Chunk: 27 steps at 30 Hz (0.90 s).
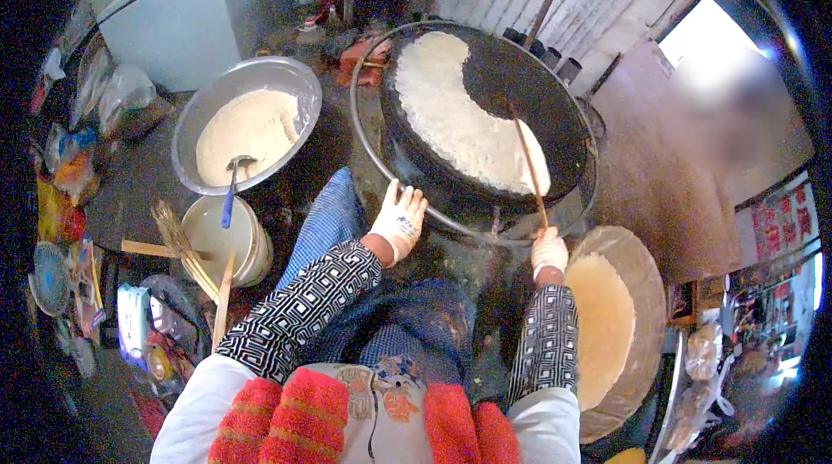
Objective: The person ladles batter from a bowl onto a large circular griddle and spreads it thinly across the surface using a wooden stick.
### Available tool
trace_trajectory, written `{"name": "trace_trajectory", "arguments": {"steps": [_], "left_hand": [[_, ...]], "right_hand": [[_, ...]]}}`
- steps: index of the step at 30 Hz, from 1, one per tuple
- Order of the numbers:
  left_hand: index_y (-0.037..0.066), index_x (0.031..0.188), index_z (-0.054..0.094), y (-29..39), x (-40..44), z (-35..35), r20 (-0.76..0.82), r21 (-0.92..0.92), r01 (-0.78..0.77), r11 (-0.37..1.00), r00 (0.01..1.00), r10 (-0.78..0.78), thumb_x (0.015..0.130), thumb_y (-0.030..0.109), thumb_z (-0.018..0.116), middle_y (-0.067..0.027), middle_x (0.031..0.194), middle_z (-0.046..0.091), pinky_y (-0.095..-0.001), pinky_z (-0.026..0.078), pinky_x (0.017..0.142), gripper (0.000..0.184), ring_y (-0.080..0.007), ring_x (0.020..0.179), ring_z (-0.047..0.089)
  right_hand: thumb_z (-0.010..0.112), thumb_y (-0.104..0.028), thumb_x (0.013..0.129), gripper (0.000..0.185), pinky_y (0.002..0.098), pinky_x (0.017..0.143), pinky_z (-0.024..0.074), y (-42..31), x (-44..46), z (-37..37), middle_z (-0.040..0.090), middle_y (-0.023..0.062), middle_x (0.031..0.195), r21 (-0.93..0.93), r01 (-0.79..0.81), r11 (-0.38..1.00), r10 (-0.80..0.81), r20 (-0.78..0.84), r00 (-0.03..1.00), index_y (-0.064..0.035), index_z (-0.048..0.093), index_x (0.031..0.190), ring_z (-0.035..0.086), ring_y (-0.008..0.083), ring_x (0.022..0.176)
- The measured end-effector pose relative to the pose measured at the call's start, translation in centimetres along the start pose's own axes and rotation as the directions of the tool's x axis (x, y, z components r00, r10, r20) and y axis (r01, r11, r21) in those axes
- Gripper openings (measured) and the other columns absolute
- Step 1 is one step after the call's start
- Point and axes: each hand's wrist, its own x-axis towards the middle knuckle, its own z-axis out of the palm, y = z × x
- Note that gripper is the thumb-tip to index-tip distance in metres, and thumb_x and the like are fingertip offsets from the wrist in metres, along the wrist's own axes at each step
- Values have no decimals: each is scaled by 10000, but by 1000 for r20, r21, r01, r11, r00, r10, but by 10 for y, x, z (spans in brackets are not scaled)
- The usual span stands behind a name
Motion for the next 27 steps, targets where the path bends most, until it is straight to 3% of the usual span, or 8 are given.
{"name": "trace_trajectory", "arguments": {"steps": [1, 9, 14, 19, 22, 23, 26, 27], "left_hand": [[1, 1408, 408, -3, 0, 1, 4, 1, 4, 1000, 1000, -4, 968, 136, 323, -146, 1478, 408, -604, 86, 1155, 468, -285, 1388, 351], [-8, 1352, 473, -24, -1, 7, -56, 0, 57, 998, 997, -57, 944, 157, 362, -168, 1428, 464, -625, 103, 1141, 453, -305, 1370, 376], [-9, 1428, 380, -39, 5, -8, 136, -46, 107, 993, 986, -100, 978, 111, 295, -158, 1507, 368, -633, 72, 1140, 474, -297, 1411, 321], [15, 1406, 419, -54, 11, 4, 100, 15, 160, 987, 982, -161, 961, 166, 325, -146, 1495, 387, -644, 63, 1132, 479, -301, 1399, 336], [24, 1402, 427, -65, 19, 0, 139, -19, 199, 980, 971, -194, 959, 171, 335, -135, 1499, 383, -647, 59, 1131, 476, -292, 1401, 332], [26, 1401, 430, -67, 21, 0, 128, -17, 211, 977, 970, -207, 958, 170, 338, -134, 1498, 384, -646, 58, 1132, 474, -290, 1401, 331], [50, 1390, 453, -75, 24, -1, 121, -9, 257, 966, 960, -254, 953, 173, 363, -109, 1491, 398, -640, 66, 1132, 463, -270, 1385, 351], [56, 1386, 459, -79, 26, 1, 129, -11, 271, 962, 955, -268, 951, 174, 370, -102, 1489, 401, -638, 69, 1132, 459, -263, 1379, 358]], "right_hand": [[473, -351, 962, 325, 531, 725, 496, -16, -6, -14, 656, 263, 819, -226, 93, 970, -102, -30, 994, -38, 559, 947, 634, 457, 832], [462, -324, 967, 300, 539, 730, 488, -32, -4, -16, 652, 271, 842, -197, 112, 974, -119, -19, 993, -44, 569, 978, 632, 453, 824], [478, -327, 962, 287, 546, 712, 493, -40, -34, -9, 649, 279, 833, -65, 307, 949, -304, 57, 951, -54, 567, 956, 629, 463, 802], [452, -333, 965, 280, 540, 669, 486, -4, -3, -13, 649, 245, 785, -193, 139, 971, -152, -53, 987, -71, 549, 962, 623, 445, 728], [434, -356, 973, 317, 549, 707, 492, -26, -12, -30, 657, 261, 802, 84, 107, 991, -114, 87, 990, -61, 550, 990, 632, 456, 764], [417, -376, 976, 352, 539, 731, 500, -20, -8, -17, 661, 265, 824, -218, 228, 949, -224, 42, 974, -55, 558, 1010, 636, 462, 793], [432, -367, 973, 359, 540, 744, 499, -3, 6, -10, 662, 266, 853, -214, 61, 975, -60, 8, 998, -37, 568, 1011, 637, 467, 804], [444, -348, 970, 334, 548, 716, 497, -11, 4, -17, 653, 272, 840, -194, 100, 976, -103, -8, 995, -33, 555, 974, 627, 474, 776]]}}
